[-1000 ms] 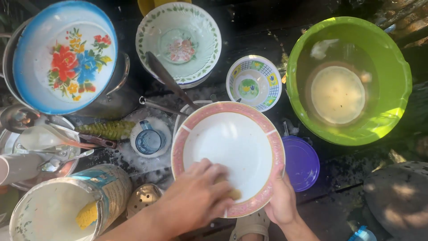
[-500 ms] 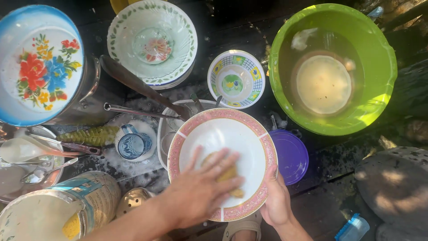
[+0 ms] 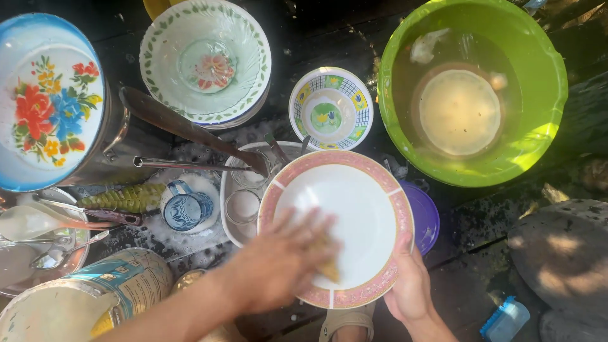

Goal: Washing various dishes including bowls, plates, and mugs using a sponge and soapy water in an outdoor setting.

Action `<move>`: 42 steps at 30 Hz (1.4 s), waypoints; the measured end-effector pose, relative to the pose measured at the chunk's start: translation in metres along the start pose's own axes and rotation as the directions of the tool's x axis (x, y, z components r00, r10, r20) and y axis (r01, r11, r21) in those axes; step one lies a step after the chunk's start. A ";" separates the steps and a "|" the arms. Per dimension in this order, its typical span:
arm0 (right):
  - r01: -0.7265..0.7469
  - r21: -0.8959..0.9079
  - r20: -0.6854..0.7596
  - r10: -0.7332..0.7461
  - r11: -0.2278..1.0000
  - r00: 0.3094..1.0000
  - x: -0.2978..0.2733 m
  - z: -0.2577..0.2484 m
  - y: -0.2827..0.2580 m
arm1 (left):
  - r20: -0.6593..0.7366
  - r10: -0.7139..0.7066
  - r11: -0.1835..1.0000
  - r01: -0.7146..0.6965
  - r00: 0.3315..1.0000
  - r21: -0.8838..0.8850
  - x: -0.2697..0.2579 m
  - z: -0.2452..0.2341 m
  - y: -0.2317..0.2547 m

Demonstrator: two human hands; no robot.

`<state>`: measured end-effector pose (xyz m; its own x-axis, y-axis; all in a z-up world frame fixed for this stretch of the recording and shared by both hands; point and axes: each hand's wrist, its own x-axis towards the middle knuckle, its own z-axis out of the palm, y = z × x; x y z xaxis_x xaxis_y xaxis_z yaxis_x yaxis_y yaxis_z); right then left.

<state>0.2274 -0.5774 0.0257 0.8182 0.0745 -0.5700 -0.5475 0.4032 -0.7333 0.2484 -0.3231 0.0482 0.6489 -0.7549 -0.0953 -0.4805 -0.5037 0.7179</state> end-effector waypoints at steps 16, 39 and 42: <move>-0.062 -0.090 -0.031 0.059 0.994 0.998 0.001 0.028 -0.091 | 0.017 0.115 0.962 -0.116 0.993 0.246 0.014 -0.061 0.064; 0.435 -0.195 0.069 -0.430 0.879 0.900 0.067 0.020 -0.043 | -0.604 -0.375 0.915 0.387 0.703 -0.117 0.123 -0.123 0.001; 0.434 -0.210 0.078 -0.428 0.876 0.901 0.087 -0.033 0.013 | -0.639 -0.107 0.934 0.297 0.761 0.198 0.129 -0.080 0.009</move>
<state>0.2862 -0.5960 -0.0456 0.9847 -0.0343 -0.1710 -0.1613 0.1940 -0.9676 0.3749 -0.3912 0.0976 0.9226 -0.2525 0.2916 -0.3728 -0.7780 0.5057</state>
